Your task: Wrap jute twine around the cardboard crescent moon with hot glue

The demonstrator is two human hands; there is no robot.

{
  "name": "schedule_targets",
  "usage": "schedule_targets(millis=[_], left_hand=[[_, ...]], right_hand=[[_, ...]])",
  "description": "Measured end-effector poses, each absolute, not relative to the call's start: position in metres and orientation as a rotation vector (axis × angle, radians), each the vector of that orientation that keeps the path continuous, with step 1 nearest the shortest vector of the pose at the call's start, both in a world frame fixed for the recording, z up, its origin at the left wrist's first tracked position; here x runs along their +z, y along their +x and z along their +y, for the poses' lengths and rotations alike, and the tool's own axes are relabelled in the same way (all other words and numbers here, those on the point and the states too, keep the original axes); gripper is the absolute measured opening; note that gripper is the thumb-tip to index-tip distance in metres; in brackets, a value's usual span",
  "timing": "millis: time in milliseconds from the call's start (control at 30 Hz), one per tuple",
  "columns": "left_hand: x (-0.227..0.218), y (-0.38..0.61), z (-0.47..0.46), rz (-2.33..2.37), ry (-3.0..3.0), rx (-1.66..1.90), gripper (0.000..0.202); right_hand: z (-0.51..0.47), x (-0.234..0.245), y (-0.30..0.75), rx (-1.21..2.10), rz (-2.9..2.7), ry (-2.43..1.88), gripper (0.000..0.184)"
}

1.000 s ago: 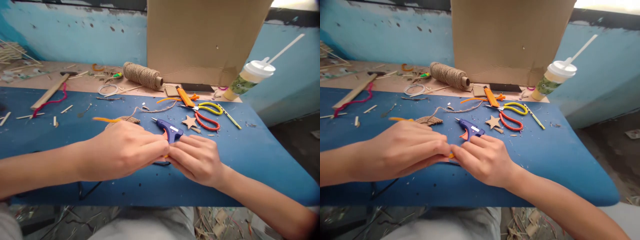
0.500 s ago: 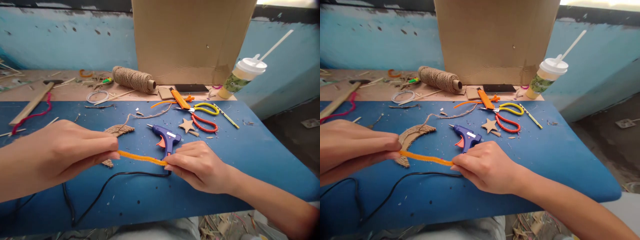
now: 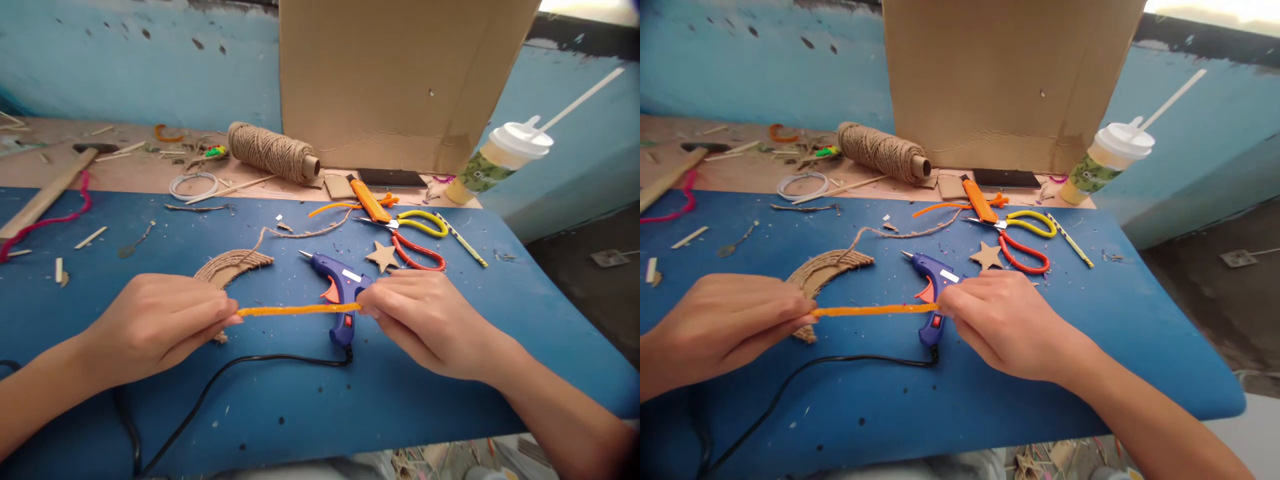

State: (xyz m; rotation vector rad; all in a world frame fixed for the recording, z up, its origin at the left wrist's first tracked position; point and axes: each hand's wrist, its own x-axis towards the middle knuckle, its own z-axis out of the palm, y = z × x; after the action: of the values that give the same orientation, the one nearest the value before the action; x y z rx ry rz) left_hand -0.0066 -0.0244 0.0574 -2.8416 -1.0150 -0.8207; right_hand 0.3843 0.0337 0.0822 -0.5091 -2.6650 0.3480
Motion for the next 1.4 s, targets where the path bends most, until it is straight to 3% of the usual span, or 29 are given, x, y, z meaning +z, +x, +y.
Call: schedule_targets(millis=[100, 333, 433, 533, 633, 733, 833, 1100, 1233, 1400], left_hand=[[0.053, -0.015, -0.022, -0.979, -2.825, -0.896, 0.016], [0.054, -0.016, -0.015, -1.075, -2.891, -0.969, 0.026], [0.054, -0.026, -0.017, -1.226, -2.821, -0.986, 0.023], [0.058, -0.049, -0.011, -1.63, -2.423, -0.995, 0.018], [0.069, -0.071, 0.007, -2.012, -2.075, -0.744, 0.04], [0.079, -0.077, 0.023, -2.158, -1.996, -0.267, 0.059], [0.081, -0.069, 0.027, -2.178, -1.956, -0.112, 0.074], [0.095, -0.035, 0.007, -1.793, -2.074, -0.788, 0.053], [0.103, -0.016, 0.0, -1.618, -2.14, -0.866, 0.048], [0.095, -0.004, 0.0, -1.438, -2.318, -0.844, 0.036]], right_hand=[[0.037, 0.084, 0.386, 0.297, -2.672, -0.536, 0.023], [0.045, 0.077, 0.391, 0.36, -2.489, -0.592, 0.017], [0.068, 0.075, 0.401, 0.394, -2.249, -0.845, 0.02], [0.112, 0.075, 0.414, 0.156, -2.087, -1.231, 0.02], [0.164, 0.069, 0.421, -0.021, -2.178, -1.533, 0.032], [0.2, 0.058, 0.424, 0.052, -2.237, -1.599, 0.017], [0.209, 0.054, 0.427, 0.026, -2.201, -1.638, 0.009], [0.135, 0.131, 0.428, -0.532, -1.719, -1.413, 0.018], [0.109, 0.158, 0.416, -0.522, -1.774, -1.269, 0.018], [0.144, 0.137, 0.433, -0.337, -2.114, -1.618, 0.024]])
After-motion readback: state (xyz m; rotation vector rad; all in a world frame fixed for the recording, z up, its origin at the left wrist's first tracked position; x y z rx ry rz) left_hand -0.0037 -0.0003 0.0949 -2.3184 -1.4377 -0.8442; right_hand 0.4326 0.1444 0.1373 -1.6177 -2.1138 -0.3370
